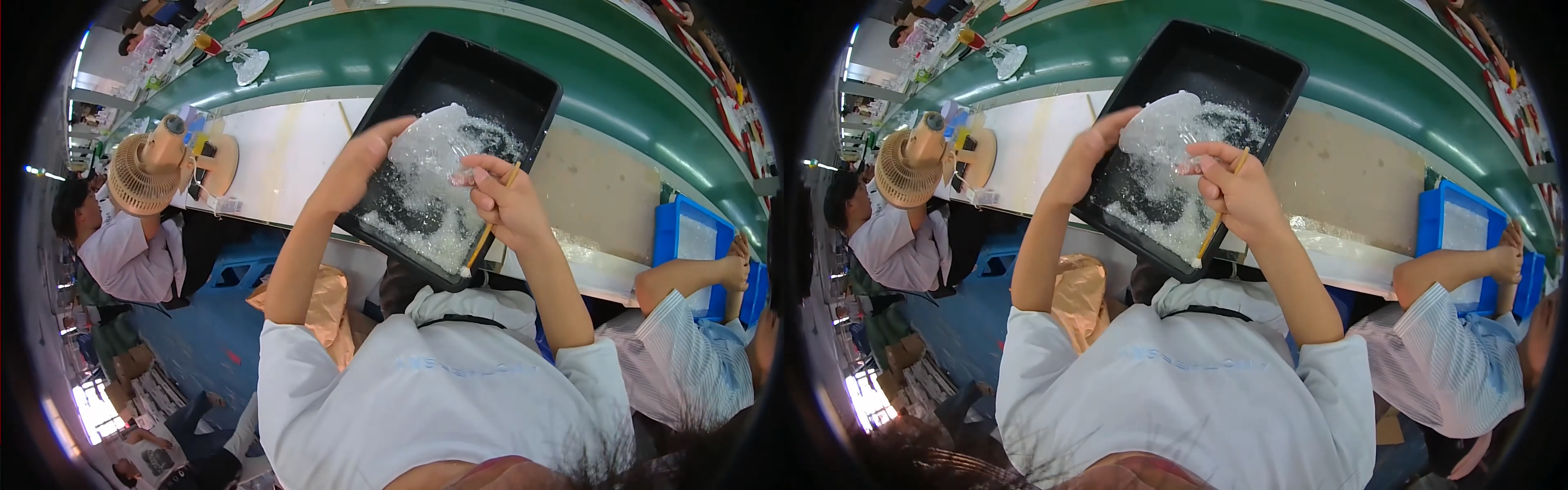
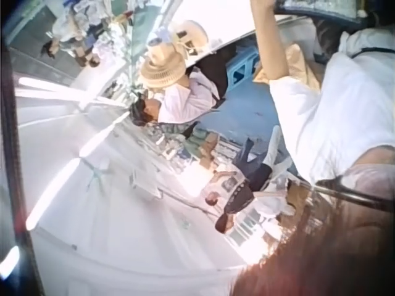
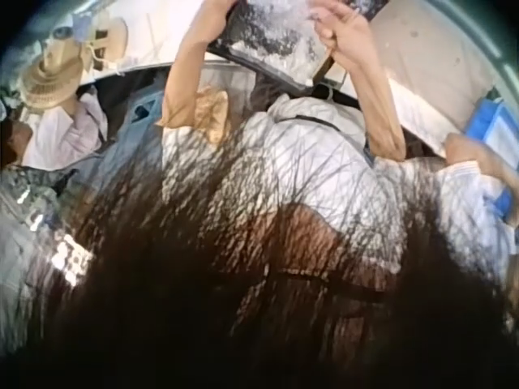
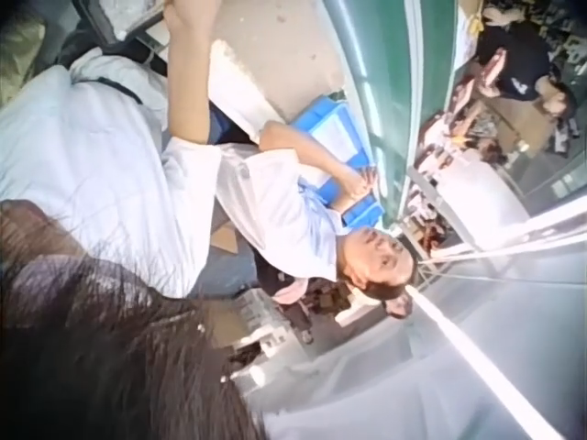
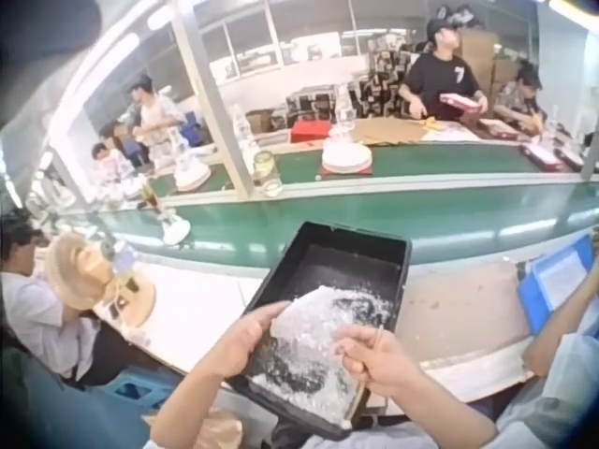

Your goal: Decorating clear plastic ornaments by applying glue with a brush and coating them with white flakes.

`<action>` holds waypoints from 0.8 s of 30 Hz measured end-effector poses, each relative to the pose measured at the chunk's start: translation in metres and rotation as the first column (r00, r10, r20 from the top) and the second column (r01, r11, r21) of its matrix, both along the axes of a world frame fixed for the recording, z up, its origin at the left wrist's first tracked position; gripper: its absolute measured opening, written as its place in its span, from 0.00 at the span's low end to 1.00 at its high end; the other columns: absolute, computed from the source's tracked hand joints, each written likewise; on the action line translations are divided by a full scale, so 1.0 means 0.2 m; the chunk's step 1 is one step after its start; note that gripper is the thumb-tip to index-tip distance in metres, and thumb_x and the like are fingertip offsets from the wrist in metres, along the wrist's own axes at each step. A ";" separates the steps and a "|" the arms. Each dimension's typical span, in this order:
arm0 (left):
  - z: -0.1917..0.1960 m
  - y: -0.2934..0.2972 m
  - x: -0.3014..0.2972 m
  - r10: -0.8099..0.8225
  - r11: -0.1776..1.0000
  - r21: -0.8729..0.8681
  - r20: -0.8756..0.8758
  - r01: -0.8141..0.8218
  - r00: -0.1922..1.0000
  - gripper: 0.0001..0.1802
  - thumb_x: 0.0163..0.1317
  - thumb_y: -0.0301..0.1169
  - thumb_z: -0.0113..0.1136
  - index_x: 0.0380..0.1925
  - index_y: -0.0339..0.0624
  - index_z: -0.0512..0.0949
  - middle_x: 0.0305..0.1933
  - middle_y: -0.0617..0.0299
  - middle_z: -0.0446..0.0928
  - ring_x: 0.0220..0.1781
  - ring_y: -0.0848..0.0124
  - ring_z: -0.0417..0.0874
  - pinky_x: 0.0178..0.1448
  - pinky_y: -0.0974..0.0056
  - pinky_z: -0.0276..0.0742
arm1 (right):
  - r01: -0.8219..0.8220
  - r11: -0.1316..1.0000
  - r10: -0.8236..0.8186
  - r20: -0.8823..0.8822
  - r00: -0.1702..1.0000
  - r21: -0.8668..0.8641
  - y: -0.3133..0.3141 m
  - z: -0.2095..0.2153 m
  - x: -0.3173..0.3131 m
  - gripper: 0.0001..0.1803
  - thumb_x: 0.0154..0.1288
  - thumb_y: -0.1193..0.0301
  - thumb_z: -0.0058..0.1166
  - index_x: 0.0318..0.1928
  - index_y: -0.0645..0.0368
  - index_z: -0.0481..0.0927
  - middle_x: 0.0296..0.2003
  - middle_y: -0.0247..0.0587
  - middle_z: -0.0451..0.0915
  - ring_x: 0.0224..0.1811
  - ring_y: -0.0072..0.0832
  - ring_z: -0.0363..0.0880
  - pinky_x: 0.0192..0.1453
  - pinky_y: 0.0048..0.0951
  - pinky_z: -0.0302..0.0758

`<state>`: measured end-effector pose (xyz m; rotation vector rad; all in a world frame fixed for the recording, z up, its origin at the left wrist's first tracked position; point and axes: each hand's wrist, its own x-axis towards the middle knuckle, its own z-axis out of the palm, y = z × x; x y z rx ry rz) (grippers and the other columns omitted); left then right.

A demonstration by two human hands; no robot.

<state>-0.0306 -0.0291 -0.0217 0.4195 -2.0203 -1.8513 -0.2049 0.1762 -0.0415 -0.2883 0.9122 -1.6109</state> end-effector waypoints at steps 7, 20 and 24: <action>0.03 -0.02 -0.04 0.254 0.965 -0.018 -0.156 -0.260 0.955 0.43 0.72 0.59 0.41 0.68 0.27 0.66 0.72 0.46 0.68 0.76 0.57 0.65 0.80 0.55 0.53 | -0.037 0.999 0.030 -0.209 0.977 -0.032 -0.03 0.04 0.02 0.11 0.76 0.76 0.48 0.53 0.66 0.80 0.39 0.43 0.84 0.22 0.12 0.65 0.20 0.14 0.56; 0.13 0.03 -0.01 0.041 0.999 -0.038 0.120 -0.037 0.992 0.58 0.62 0.73 0.45 0.72 0.27 0.61 0.74 0.45 0.65 0.77 0.58 0.62 0.79 0.58 0.51 | -0.066 0.997 0.041 -0.500 0.865 -0.033 -0.07 0.12 0.07 0.12 0.75 0.80 0.46 0.48 0.64 0.83 0.39 0.35 0.85 0.23 0.12 0.66 0.26 0.16 0.63; 0.06 -0.07 -0.05 0.179 0.980 -0.014 -0.378 -0.199 0.908 0.49 0.66 0.61 0.49 0.73 0.31 0.61 0.76 0.47 0.62 0.80 0.58 0.59 0.81 0.55 0.49 | -0.051 0.998 0.023 -0.580 0.815 -0.033 -0.07 0.12 0.09 0.13 0.73 0.81 0.45 0.49 0.64 0.83 0.39 0.34 0.85 0.24 0.13 0.66 0.29 0.17 0.65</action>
